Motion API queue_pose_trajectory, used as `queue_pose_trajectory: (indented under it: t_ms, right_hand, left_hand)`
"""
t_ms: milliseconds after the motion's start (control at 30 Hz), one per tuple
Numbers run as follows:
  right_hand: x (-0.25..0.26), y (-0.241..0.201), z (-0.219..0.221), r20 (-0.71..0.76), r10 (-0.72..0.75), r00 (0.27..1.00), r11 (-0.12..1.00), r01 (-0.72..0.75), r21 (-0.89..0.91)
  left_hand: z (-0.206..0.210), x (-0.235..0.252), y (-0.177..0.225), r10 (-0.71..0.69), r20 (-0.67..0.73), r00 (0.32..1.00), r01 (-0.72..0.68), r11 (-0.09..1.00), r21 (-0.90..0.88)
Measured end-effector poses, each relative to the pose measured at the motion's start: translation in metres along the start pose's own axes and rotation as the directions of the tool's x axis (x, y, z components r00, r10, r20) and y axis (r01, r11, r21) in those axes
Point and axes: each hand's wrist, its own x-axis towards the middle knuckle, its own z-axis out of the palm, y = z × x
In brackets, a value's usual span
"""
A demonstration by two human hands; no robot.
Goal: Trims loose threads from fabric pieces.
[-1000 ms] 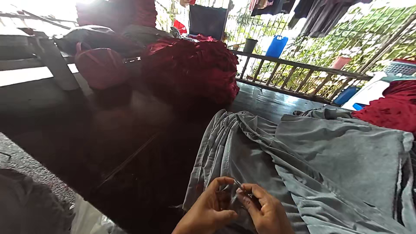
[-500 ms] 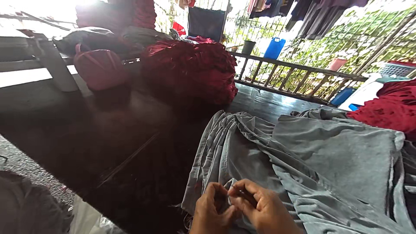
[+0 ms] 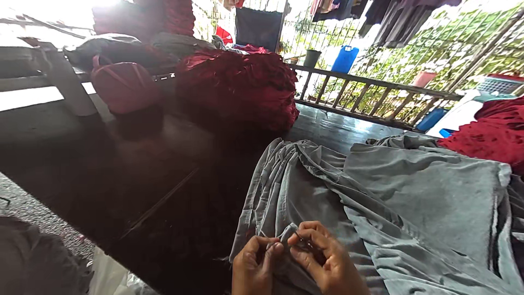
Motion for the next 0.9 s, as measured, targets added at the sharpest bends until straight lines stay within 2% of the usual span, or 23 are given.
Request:
queue_pose_trajectory:
  t_ms: [133,233,300,433,500,600,667,700,767,833,900]
  right_hand:
    - [-0.003,0.000,0.010,0.013,-0.030,0.999,0.987,0.032,-0.158]
    - [-0.003,0.006,0.012,0.028,-0.055,0.998,0.983,0.059,-0.176]
    - [-0.002,0.007,0.010,0.019,-0.069,0.997,0.981,0.071,-0.182]
    - [0.000,0.001,0.008,-0.041,-0.006,0.999,0.985,-0.001,-0.173]
    - [0.003,0.005,0.006,-0.050,-0.060,0.997,0.988,0.052,-0.146]
    - [0.012,0.012,-0.002,0.115,-0.163,0.980,0.980,0.174,-0.100]
    - [0.020,0.014,-0.006,0.239,-0.153,0.959,0.979,0.180,-0.097]
    - [0.023,0.013,-0.008,0.276,-0.114,0.954,0.983,0.148,-0.108]
    - [0.031,0.005,-0.012,0.348,0.060,0.936,0.994,-0.023,-0.110]
    - [0.039,-0.002,-0.015,0.396,0.233,0.888,0.972,-0.206,-0.110]
    - [0.043,-0.006,-0.014,0.411,0.312,0.857,0.950,-0.293,-0.110]
  left_hand:
    - [-0.002,0.003,-0.004,-0.004,0.003,1.000,0.004,0.991,-0.136]
    - [-0.005,0.002,-0.009,0.001,0.028,1.000,0.006,0.973,-0.233]
    - [-0.006,0.003,-0.008,-0.048,0.031,0.998,0.055,0.952,-0.302]
    - [-0.009,0.005,-0.003,-0.192,0.063,0.979,0.202,0.921,-0.333]
    - [-0.011,0.005,-0.003,-0.210,0.085,0.974,0.227,0.911,-0.345]
    - [-0.012,0.005,-0.004,-0.229,0.103,0.968,0.251,0.896,-0.366]
    - [-0.012,0.005,-0.004,-0.236,0.100,0.967,0.256,0.894,-0.368]
    - [-0.012,0.004,-0.005,-0.226,0.093,0.970,0.244,0.900,-0.361]
    - [-0.012,0.002,-0.009,-0.139,0.073,0.988,0.155,0.941,-0.300]
    - [-0.013,-0.002,-0.015,0.018,0.066,0.998,-0.004,0.977,-0.214]
    - [-0.014,-0.005,-0.021,0.176,0.102,0.979,-0.158,0.975,-0.158]
